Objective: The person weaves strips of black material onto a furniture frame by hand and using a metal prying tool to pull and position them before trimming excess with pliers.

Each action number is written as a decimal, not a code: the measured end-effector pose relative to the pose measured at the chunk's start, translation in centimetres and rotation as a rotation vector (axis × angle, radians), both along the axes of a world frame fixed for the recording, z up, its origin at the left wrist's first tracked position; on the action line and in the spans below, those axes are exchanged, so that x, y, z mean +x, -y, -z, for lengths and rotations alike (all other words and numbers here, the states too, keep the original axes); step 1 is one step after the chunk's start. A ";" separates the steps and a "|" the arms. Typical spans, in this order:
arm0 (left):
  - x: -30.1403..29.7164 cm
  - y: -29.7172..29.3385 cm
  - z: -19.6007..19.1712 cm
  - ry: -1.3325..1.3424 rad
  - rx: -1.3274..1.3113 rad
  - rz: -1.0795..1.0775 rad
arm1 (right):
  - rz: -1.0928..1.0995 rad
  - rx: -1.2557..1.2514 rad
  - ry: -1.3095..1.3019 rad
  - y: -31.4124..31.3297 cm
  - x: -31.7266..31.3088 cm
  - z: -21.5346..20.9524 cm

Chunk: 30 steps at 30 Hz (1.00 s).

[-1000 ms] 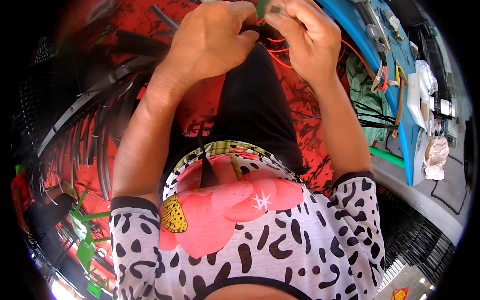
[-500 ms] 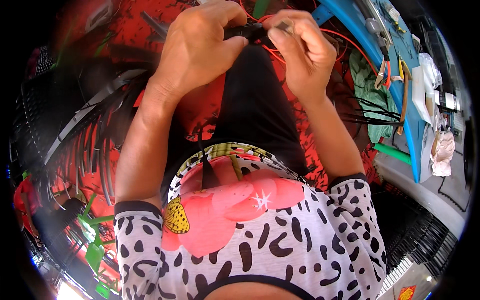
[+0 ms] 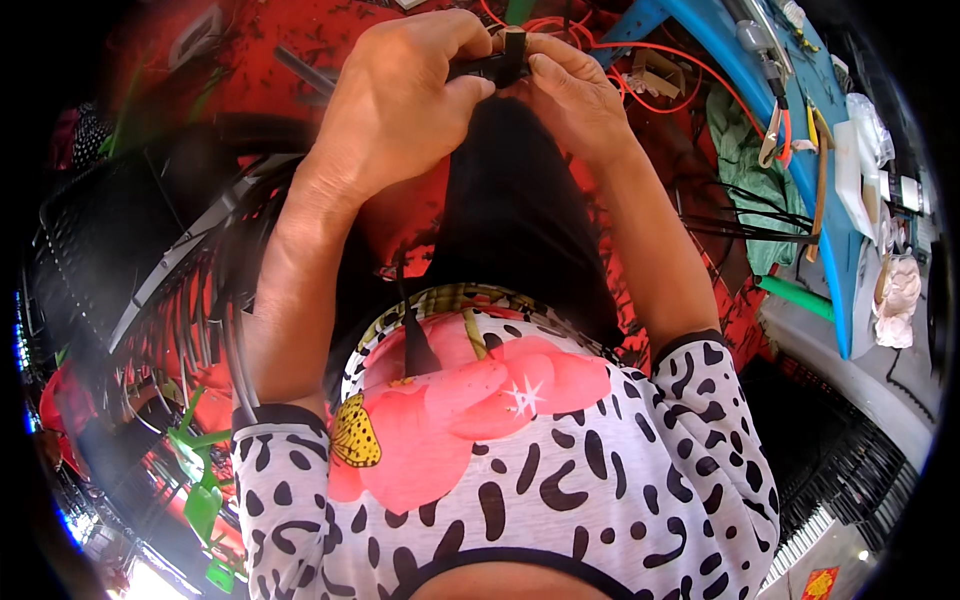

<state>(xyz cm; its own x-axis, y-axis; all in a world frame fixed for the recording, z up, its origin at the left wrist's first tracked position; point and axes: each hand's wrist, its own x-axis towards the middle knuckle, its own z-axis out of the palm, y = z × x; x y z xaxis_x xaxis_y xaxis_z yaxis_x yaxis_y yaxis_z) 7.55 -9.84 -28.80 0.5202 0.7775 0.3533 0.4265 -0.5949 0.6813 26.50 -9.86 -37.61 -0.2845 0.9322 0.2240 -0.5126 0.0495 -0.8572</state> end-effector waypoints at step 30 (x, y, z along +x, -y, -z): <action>0.2 0.3 -1.8 -0.045 -0.095 -0.021 | -0.016 0.214 0.042 -0.7 0.4 1.7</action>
<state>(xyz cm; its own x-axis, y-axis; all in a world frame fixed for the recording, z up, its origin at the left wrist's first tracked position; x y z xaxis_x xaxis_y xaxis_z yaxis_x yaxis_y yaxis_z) 7.76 -10.13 -26.96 0.5171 0.8173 0.2542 0.4697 -0.5192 0.7140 26.92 -9.11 -39.34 -0.3119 0.8600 0.4039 -0.4791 0.2247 -0.8485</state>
